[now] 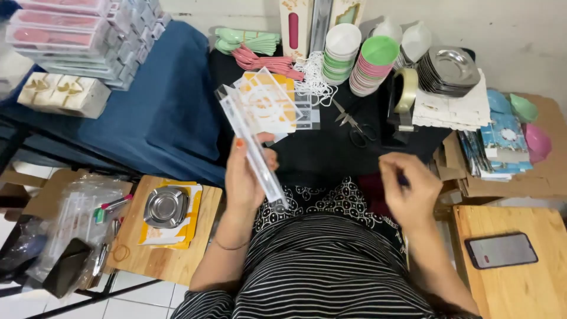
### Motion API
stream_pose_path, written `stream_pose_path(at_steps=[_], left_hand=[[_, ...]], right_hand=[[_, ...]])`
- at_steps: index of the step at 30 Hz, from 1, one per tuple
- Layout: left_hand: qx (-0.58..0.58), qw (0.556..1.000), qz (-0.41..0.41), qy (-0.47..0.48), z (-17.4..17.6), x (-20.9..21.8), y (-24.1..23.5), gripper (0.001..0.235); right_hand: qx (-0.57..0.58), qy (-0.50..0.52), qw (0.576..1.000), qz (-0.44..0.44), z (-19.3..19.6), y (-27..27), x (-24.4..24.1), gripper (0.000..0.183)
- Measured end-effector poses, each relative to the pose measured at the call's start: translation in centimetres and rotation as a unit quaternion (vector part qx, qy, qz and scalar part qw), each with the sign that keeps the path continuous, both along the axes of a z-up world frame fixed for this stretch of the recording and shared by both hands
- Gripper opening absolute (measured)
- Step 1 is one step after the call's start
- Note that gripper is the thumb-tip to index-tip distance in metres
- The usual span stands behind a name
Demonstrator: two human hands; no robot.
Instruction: Packaging individual decorative sticks and spoons into plastic sleeves at a gift shop workstation.
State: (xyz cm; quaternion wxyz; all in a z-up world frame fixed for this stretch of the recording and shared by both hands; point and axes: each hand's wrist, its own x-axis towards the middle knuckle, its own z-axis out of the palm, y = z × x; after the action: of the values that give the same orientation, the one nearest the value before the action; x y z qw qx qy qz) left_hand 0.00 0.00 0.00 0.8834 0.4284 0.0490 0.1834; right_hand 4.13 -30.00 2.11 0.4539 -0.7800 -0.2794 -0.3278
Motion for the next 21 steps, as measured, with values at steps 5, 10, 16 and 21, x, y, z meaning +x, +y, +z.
stream_pose_path(at_steps=[5, 10, 16, 21], left_hand=[[0.007, 1.0, -0.013, -0.005, 2.4, -1.8, -0.3, 0.066], [-0.011, 0.999, -0.03, -0.013, 0.7, -1.5, 0.9, 0.06], [-0.027, 0.999, 0.007, 0.028, 0.0, -2.8, 2.8, 0.062], [-0.002, 0.997, -0.002, 0.071, -1.2, -3.0, 3.2, 0.066]], right_hand=[[0.0, 0.104, 0.994, 0.015, -1.6, 0.0, 0.5, 0.011], [-0.045, 0.151, 0.984, 0.08, -3.1, 3.6, -0.7, 0.011], [-0.166, 0.263, 0.932, 0.189, -4.8, 5.2, -1.1, 0.014], [-0.237, 0.249, 0.926, 0.159, -5.7, 5.6, 0.7, 0.014]])
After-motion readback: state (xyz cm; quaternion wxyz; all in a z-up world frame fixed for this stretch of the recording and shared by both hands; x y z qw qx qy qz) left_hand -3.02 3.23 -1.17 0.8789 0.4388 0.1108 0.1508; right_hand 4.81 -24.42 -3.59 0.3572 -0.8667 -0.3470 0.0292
